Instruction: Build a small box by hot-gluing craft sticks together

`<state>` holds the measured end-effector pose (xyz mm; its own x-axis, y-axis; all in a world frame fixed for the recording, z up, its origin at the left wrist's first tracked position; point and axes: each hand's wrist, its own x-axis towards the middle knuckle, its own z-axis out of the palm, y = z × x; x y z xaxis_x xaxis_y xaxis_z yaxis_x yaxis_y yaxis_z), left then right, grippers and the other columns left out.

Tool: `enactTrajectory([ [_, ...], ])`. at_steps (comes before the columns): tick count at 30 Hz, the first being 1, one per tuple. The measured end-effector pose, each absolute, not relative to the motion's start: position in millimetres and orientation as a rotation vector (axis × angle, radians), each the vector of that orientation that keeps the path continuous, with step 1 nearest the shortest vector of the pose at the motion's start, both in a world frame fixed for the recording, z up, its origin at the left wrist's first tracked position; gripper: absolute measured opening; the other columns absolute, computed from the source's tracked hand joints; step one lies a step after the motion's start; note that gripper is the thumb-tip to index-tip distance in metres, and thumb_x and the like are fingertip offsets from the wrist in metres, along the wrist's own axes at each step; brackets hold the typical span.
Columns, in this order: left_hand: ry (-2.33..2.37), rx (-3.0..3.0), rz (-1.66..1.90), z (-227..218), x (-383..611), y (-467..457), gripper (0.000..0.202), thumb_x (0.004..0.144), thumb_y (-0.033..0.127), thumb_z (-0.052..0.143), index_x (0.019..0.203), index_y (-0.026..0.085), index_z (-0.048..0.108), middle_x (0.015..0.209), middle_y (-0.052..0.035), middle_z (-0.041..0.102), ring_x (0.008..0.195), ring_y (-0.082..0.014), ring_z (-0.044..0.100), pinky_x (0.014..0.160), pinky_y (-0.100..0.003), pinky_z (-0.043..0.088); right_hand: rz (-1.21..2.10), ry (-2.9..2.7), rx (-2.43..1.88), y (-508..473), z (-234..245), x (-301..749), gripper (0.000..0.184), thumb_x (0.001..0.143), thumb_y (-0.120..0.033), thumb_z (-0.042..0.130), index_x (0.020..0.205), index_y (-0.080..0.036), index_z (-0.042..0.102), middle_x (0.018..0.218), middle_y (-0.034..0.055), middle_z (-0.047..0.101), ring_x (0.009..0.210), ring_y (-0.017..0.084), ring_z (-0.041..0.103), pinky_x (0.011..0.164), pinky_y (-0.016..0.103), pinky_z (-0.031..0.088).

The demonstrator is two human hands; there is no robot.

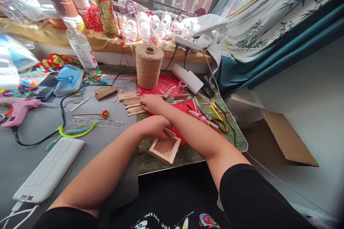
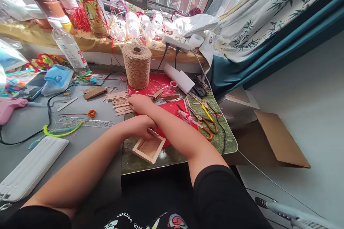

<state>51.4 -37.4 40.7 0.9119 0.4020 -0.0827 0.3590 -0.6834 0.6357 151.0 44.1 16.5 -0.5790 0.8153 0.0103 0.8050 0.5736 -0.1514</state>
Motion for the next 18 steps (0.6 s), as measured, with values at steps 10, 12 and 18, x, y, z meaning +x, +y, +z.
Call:
enactTrajectory([
  [10,0.547,2.432,0.029,37.3,54.7,-36.1,0.016,0.073,0.035,0.074,0.079,0.020,0.076,0.073,0.0010,0.072,0.062,-0.0128,0.053,0.055,-0.028,0.031,0.320,-2.369,-1.229,43.2,0.1,165.5,0.015,0.099,-0.019,0.058,0.090,-0.016,0.069,0.097,0.0070,0.066,0.090,0.019,0.059,0.083,0.030,0.044],
  [12,0.548,2.459,0.054,37.8,55.1,-37.7,0.016,0.074,0.035,0.073,0.074,0.020,0.071,0.069,0.0013,0.068,0.060,-0.0123,0.050,0.054,-0.028,0.029,0.374,-2.152,-1.238,37.1,6.0,172.2,0.012,0.098,-0.019,0.057,0.092,-0.016,0.067,0.092,0.0056,0.066,0.087,0.019,0.059,0.082,0.030,0.045],
  [18,0.652,2.439,0.160,44.1,47.7,-29.1,0.019,0.077,0.038,0.070,0.072,0.020,0.063,0.072,0.0015,0.065,0.064,-0.0134,0.050,0.057,-0.028,0.027,0.626,-1.423,-1.174,-15.4,40.2,208.8,0.012,0.095,-0.030,0.061,0.100,-0.020,0.063,0.088,0.0014,0.065,0.076,0.015,0.060,0.071,0.028,0.051],
])
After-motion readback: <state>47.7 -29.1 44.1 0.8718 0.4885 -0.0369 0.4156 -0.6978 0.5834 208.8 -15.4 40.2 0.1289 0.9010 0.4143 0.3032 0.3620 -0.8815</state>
